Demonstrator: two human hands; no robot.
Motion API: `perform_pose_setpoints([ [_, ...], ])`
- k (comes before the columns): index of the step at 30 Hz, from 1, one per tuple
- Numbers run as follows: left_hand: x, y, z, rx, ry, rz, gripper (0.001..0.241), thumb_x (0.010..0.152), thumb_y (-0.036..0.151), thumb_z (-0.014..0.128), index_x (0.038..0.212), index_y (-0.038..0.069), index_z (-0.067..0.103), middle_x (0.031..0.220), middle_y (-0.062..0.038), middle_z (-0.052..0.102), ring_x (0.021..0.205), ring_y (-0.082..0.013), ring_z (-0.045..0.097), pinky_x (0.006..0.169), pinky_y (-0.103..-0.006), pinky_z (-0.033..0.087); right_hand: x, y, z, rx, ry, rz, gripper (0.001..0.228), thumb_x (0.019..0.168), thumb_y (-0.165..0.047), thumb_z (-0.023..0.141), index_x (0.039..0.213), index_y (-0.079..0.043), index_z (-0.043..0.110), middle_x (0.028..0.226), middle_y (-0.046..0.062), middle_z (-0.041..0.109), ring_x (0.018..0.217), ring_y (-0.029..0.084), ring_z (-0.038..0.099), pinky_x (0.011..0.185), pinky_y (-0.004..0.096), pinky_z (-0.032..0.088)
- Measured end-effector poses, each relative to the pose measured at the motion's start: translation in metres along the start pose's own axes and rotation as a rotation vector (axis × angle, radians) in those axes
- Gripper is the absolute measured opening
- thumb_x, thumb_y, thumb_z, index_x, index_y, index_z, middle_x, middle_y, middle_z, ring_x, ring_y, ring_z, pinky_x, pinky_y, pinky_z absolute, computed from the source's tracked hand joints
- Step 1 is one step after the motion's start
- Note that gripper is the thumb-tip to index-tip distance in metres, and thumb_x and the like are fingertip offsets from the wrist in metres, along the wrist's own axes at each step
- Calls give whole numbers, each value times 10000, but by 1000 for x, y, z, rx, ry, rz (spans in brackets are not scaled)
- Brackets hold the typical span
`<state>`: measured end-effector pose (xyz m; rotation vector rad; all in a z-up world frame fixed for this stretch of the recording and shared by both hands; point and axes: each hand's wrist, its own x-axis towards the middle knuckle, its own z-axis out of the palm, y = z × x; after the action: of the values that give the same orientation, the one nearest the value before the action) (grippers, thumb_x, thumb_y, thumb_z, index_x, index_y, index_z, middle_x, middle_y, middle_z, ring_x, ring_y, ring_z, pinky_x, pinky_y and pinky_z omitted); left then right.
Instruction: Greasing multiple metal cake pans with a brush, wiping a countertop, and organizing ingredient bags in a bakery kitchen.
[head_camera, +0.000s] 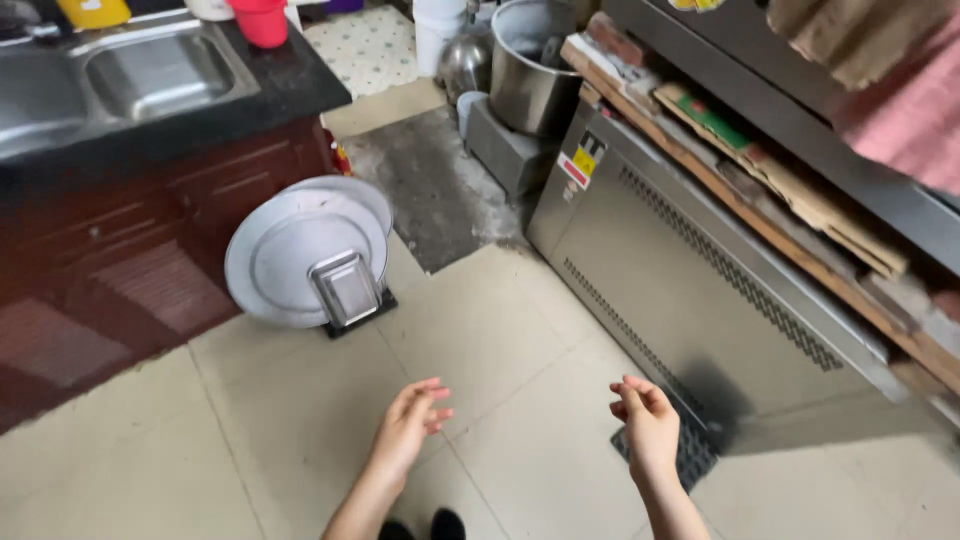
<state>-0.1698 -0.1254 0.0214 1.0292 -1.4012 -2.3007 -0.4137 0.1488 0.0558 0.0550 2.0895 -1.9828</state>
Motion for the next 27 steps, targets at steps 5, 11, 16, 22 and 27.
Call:
perform_pose_setpoints([
  [5,109,69,-44,14,101,73,361,1024,247,486,1323,87,612,1264,-97,730,1022,-193,726,828,-296,542,103,-28,131,-9,-150,-54,181,961,-92,634,1117,-11,678,1011,102,745,768,135,651,752,299,552],
  [11,258,139,-99,-128,265,73,428,968,-3,466,1394,20,493,1410,-176,598,1175,-308,673,904,-419,579,195,-53,268,29,-320,56,166,963,-110,630,1097,-23,673,985,102,743,740,130,624,755,312,554],
  [16,410,252,-86,-101,263,13,487,962,-68,457,1442,12,454,1530,-176,487,1297,-357,595,956,-485,581,309,-92,331,29,-241,106,175,965,-103,631,1084,17,676,988,110,746,733,140,614,764,330,572],
  [22,585,349,-7,4,26,130,476,981,-29,438,1451,39,473,1571,-137,450,1365,-352,532,999,-479,558,429,-145,380,82,-101,57,202,965,-107,621,1136,-5,655,1005,98,736,761,141,631,778,322,565],
  [27,720,374,41,-1,-73,180,421,1034,56,442,1450,61,510,1548,-86,517,1387,-281,541,1048,-416,517,547,-111,421,107,-49,200,223,953,-125,621,1148,-20,640,1012,83,732,772,153,647,759,314,553],
])
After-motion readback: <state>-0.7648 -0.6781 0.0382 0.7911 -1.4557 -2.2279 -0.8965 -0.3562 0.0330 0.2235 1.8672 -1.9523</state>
